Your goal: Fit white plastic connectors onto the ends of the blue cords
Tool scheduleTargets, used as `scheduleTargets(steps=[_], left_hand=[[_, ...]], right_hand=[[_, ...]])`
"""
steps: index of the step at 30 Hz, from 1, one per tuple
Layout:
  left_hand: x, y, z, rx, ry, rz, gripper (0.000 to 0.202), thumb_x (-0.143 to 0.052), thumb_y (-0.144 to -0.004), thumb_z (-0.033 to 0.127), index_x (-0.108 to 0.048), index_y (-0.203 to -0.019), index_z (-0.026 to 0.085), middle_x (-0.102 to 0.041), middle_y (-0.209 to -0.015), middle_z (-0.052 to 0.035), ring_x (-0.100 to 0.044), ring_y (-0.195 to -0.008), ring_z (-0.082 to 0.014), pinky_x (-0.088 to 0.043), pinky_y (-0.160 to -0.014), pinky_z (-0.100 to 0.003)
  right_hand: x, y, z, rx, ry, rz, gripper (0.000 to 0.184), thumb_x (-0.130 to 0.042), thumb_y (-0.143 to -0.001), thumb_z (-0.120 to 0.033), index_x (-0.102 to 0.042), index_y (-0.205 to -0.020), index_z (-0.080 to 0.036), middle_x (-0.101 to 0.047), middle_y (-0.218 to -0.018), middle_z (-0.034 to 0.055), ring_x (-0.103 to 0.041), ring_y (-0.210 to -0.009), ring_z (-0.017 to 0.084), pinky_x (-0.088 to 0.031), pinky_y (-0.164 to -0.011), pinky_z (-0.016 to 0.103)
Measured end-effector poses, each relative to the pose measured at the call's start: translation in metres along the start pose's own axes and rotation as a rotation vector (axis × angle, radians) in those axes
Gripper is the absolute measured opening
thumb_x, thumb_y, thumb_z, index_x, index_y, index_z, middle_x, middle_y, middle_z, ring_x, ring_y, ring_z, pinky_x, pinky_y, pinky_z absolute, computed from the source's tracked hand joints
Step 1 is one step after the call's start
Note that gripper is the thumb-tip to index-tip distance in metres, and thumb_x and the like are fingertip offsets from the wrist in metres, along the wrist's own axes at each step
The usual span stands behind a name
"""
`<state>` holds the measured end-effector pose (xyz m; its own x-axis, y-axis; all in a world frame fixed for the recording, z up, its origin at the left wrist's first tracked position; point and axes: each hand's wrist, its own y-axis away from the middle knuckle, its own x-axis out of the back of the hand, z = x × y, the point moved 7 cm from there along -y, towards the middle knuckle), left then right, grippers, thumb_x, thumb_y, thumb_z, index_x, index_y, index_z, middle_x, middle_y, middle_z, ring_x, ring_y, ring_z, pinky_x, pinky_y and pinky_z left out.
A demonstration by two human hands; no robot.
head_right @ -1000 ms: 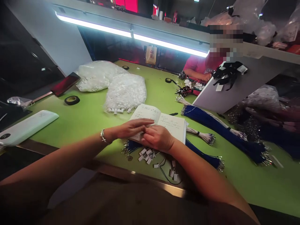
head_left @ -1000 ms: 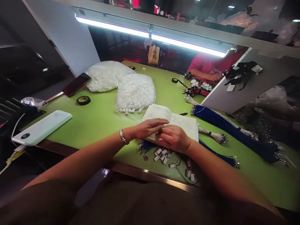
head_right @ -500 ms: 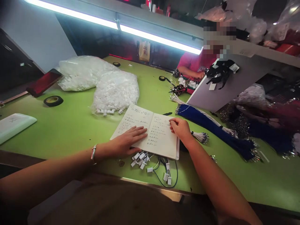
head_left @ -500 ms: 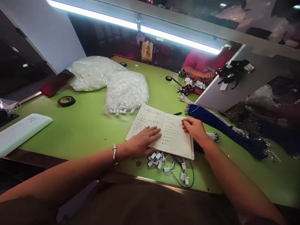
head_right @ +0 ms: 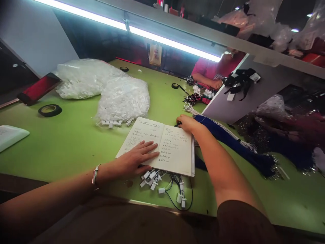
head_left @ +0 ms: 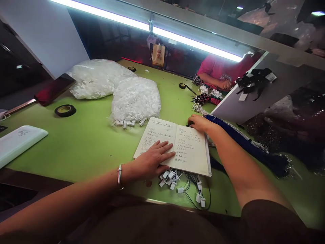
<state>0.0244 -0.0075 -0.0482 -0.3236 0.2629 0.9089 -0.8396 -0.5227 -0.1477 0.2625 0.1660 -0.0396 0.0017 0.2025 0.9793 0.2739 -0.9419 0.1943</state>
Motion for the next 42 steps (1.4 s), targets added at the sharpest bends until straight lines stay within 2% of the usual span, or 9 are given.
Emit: scheduleTargets(steps=[5, 11, 16, 22, 27, 31, 36, 39, 42], left_hand=[[-0.002, 0.001, 0.004, -0.001, -0.006, -0.014, 0.057, -0.062, -0.089, 0.029, -0.049, -0.144, 0.018, -0.038, -0.155, -0.017, -0.03, -0.146, -0.0397, -0.025, -0.116, -0.066], [-0.011, 0.002, 0.004, -0.003, -0.089, -0.014, 0.059, -0.064, -0.087, 0.024, -0.048, -0.143, 0.019, -0.041, -0.154, -0.0161, -0.034, -0.144, -0.0399, -0.031, -0.114, -0.065], [-0.021, 0.01, 0.008, -0.094, -0.207, 0.008, 0.067, -0.062, -0.085, 0.02, -0.04, -0.149, 0.017, -0.036, -0.154, -0.0231, -0.027, -0.145, -0.0449, -0.03, -0.113, -0.067], [-0.016, 0.01, 0.013, -0.044, -0.235, -0.161, 0.087, -0.066, -0.073, 0.011, -0.029, -0.152, 0.008, -0.031, -0.152, -0.0343, -0.027, -0.142, -0.0505, -0.033, -0.111, -0.066], [-0.021, 0.013, 0.006, 0.004, -0.226, -0.264, 0.11, -0.077, -0.059, 0.015, -0.024, -0.155, 0.01, -0.026, -0.157, -0.0299, -0.022, -0.146, -0.0471, -0.029, -0.116, -0.062], [-0.034, 0.021, -0.013, 0.001, -0.265, -0.068, 0.088, -0.066, -0.075, 0.023, -0.029, -0.154, 0.016, -0.033, -0.157, -0.0231, -0.029, -0.145, -0.0434, -0.035, -0.113, -0.06], [-0.025, 0.021, -0.021, -0.081, -0.256, 0.289, 0.082, -0.053, -0.086, 0.016, -0.019, -0.158, 0.033, -0.046, -0.152, -0.0099, -0.046, -0.138, -0.0344, -0.05, -0.107, -0.048], [-0.017, 0.02, -0.013, -0.1, -0.342, 0.395, 0.08, -0.049, -0.09, 0.016, -0.01, -0.159, 0.033, -0.058, -0.141, -0.0105, -0.057, -0.128, -0.0317, -0.056, -0.099, -0.042], [-0.022, 0.015, -0.01, -0.111, -0.451, 0.446, 0.083, -0.05, -0.09, 0.015, -0.008, -0.159, 0.03, -0.064, -0.132, -0.0114, -0.063, -0.119, -0.0297, -0.059, -0.095, -0.039]], right_hand=[[0.006, 0.004, 0.016, -0.148, -0.036, 0.118, 0.007, -0.068, -0.081, -0.025, -0.069, -0.086, -0.02, -0.069, -0.087, 0.0052, -0.06, -0.079, 0.018, -0.04, -0.066, 0.025], [0.027, 0.009, 0.034, -0.281, -0.171, 0.349, 0.011, -0.061, -0.084, -0.028, -0.065, -0.081, -0.019, -0.067, -0.077, 0.0033, -0.056, -0.068, 0.016, -0.035, -0.058, 0.026], [0.026, 0.011, 0.044, -0.278, -0.352, 0.364, 0.01, -0.063, -0.078, -0.028, -0.065, -0.075, -0.018, -0.063, -0.065, -0.0005, -0.054, -0.058, 0.014, -0.036, -0.054, 0.025], [0.016, 0.012, 0.05, -0.27, -0.501, 0.355, 0.014, -0.062, -0.077, -0.028, -0.066, -0.082, -0.016, -0.062, -0.062, -0.0001, -0.052, -0.052, 0.013, -0.04, -0.052, 0.026], [0.023, 0.029, 0.045, -0.259, -0.515, 0.399, 0.024, -0.052, -0.086, -0.034, -0.069, -0.091, -0.017, -0.065, -0.068, 0.0015, -0.054, -0.05, 0.014, -0.045, -0.053, 0.028], [0.03, 0.067, 0.026, -0.25, -0.421, 0.432, 0.025, -0.055, -0.088, -0.03, -0.069, -0.07, -0.022, -0.069, -0.07, 0.0033, -0.063, -0.072, 0.019, -0.05, -0.068, 0.031], [0.034, 0.11, 0.003, -0.074, -0.433, 0.43, 0.023, -0.052, -0.093, -0.039, -0.074, -0.091, -0.032, -0.075, -0.098, -0.0044, -0.068, -0.092, 0.016, -0.053, -0.087, 0.028], [0.041, 0.129, 0.024, -0.087, -0.372, 0.492, 0.024, -0.05, -0.093, -0.042, -0.073, -0.09, -0.038, -0.075, -0.101, -0.0042, -0.069, -0.1, 0.02, -0.055, -0.091, 0.033], [0.043, 0.136, 0.072, -0.346, -0.238, 0.576, 0.026, -0.05, -0.09, -0.034, -0.072, -0.079, -0.037, -0.077, -0.093, -0.0004, -0.072, -0.091, 0.024, -0.058, -0.084, 0.038]])
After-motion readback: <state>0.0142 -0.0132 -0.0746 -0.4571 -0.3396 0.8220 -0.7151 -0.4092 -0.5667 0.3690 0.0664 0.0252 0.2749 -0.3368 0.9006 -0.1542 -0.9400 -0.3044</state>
